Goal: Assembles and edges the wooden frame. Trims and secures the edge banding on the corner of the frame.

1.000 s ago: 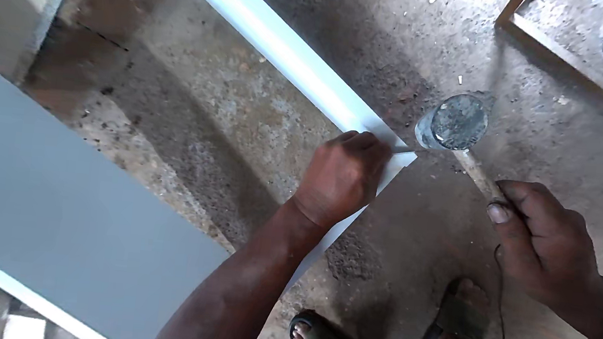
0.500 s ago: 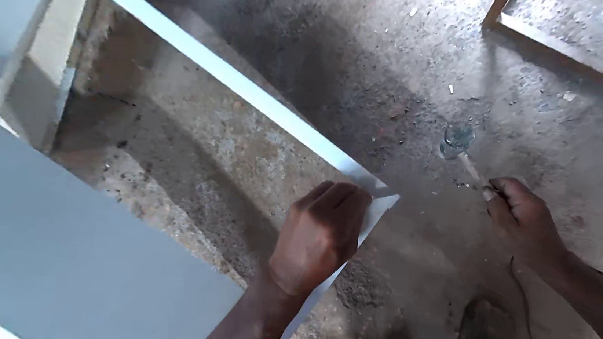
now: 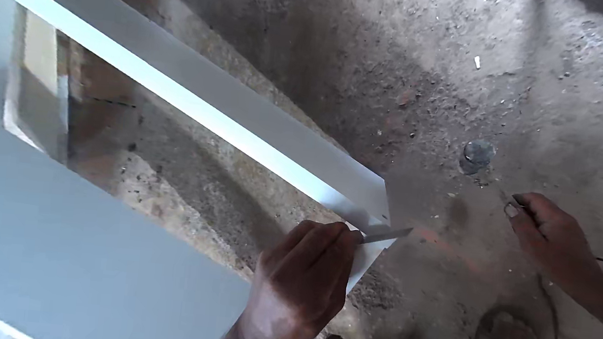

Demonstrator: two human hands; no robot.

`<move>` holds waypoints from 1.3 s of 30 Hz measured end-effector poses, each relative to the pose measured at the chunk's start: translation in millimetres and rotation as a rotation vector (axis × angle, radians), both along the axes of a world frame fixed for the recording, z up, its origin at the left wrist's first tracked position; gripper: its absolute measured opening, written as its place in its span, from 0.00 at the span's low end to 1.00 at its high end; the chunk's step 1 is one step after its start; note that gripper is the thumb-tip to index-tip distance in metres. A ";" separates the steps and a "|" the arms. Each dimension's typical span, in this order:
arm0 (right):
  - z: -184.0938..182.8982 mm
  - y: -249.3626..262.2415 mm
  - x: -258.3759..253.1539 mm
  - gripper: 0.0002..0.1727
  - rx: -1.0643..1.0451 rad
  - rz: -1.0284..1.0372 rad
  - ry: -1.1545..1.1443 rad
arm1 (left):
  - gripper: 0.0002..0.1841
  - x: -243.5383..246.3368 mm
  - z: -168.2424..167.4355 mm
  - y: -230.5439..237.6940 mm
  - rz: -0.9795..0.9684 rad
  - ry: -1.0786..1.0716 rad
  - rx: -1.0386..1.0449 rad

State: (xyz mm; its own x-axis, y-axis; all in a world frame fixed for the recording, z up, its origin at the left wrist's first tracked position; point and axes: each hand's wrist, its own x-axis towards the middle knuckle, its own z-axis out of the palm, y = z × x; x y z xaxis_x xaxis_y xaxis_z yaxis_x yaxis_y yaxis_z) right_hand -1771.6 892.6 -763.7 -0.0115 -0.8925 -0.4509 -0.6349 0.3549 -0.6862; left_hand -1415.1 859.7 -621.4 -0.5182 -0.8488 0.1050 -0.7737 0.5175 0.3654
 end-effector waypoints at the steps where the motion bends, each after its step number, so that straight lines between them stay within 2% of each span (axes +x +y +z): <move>1: -0.6 -0.2 -0.4 0.20 -0.006 -0.002 0.001 | 0.11 0.0 0.1 0.2 0.001 0.003 0.001; 7: 2.3 1.5 -0.7 0.23 -0.039 -0.027 -0.009 | 0.10 -2.4 -0.9 0.9 0.009 0.027 -0.007; 11: 19.5 3.2 5.4 0.25 -0.109 0.018 -0.052 | 0.09 -1.6 0.7 1.1 -0.008 0.044 -0.009; 14: 46.0 6.4 10.9 0.23 -0.272 0.096 -0.141 | 0.09 -1.8 1.0 0.8 -0.010 0.049 -0.006; 17: 87.3 7.5 18.9 0.23 -0.449 0.247 -0.147 | 0.10 -1.7 0.3 1.3 -0.016 0.060 -0.010; 20: 130.2 11.0 31.1 0.25 -0.480 0.335 -0.116 | 0.11 -1.2 -0.5 0.7 -0.028 0.072 -0.027; 22: 146.5 12.2 39.4 0.24 -0.483 0.391 -0.108 | 0.11 -1.0 -1.1 0.9 -0.030 0.077 -0.037; 27: 154.9 21.4 50.1 0.25 -0.602 0.439 0.007 | 0.11 -1.3 -1.0 -0.2 -0.037 0.076 -0.021; 31: 153.5 26.6 52.1 0.24 -0.655 0.465 0.004 | 0.11 -1.6 -1.8 -0.2 -0.040 0.080 -0.039; 34: 152.8 33.6 50.6 0.25 -0.646 0.424 0.001 | 0.11 -1.5 -1.8 -0.7 -0.036 0.065 -0.039; 39: 146.9 24.8 52.2 0.26 -0.583 0.474 0.007 | 0.11 -3.4 -2.4 -0.5 -0.031 0.062 -0.047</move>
